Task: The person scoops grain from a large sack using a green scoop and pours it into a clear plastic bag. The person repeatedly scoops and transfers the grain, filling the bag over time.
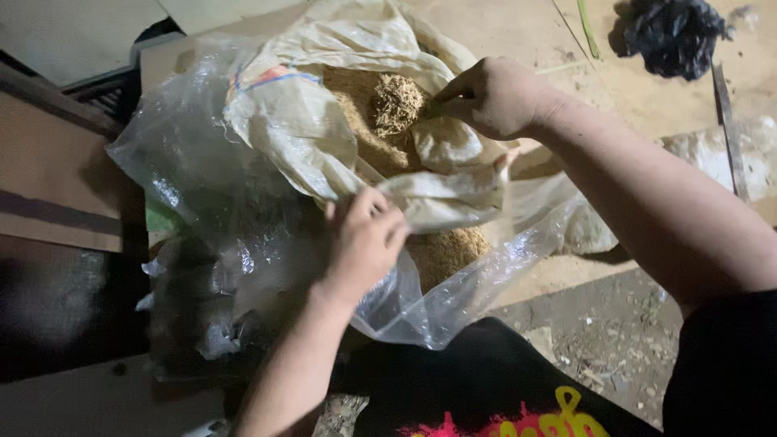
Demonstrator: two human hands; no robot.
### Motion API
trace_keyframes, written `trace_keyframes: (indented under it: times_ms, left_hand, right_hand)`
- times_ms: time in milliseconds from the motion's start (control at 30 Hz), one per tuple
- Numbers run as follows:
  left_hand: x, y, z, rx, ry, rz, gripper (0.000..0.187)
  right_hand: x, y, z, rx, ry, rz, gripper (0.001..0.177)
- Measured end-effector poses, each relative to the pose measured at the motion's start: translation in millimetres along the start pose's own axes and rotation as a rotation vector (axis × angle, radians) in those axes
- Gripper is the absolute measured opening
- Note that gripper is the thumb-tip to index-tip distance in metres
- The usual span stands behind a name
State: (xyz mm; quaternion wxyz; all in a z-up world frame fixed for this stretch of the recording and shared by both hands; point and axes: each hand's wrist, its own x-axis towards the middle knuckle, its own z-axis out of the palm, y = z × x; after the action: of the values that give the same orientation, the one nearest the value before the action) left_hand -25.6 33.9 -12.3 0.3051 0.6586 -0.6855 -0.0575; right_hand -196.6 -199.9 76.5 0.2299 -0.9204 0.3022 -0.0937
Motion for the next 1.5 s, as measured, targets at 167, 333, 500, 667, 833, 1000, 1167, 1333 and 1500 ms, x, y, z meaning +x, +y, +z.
trace_keyframes:
  times_ms: [167,333,500,667,833,1000,1167,1333,1500]
  left_hand:
    - [31.6,-30.9,3.6,-0.223,0.056,-0.045,0.016]
    - [60.1,-38.0,5.5,-0.193,-0.039,-0.33,0.016]
    - [65.3,-36.7,1.9,-0.214,0.022,-0.296,0.016]
    - [59.8,-24.6,-7.5,-0.163,0.032,-0.208,0.021]
    - [42.8,-4.7,-21.5,-0.242,0.087,-0.184,0.014]
    - [-15.5,4.2,-51.2,-0.227,0.426,0.022,0.023]
    - [-82.1,-16.1,-60.1,-0.496,0.687,-0.297,0.021]
    - [-115.7,-29.6,-20.9,-0.819,0.649,-0.655,0.036]
    - [-123.4,-11.8,13.1,-1.088,0.491,-0.773,0.058]
  right_hand:
    - [-29.7,-13.5,-16.0,0.066,0.005,-0.092,0.024]
    - [-62.0,-32.5,-32.3,0.052,-0.204,0.191,0.027]
    - [-101.0,-47.7,-26.2,-0.213,-0.159,-0.064,0.033]
    - [-140.7,-32.5,-16.4,-0.55,0.19,-0.327,0.026]
    - [-180.7,18.8,-2.0,-0.117,0.407,-0.173,0.021]
    - [-222.8,81.3,48.4,0.611,0.608,0.149,0.014]
    - [-245.5,128.9,87.0,1.036,0.527,0.345,0.012]
    - [-223.5,129.0,97.7,1.32,0.539,0.202,0.016]
    - [-198.2,98.8,93.3,1.555,0.525,0.113,0.038]
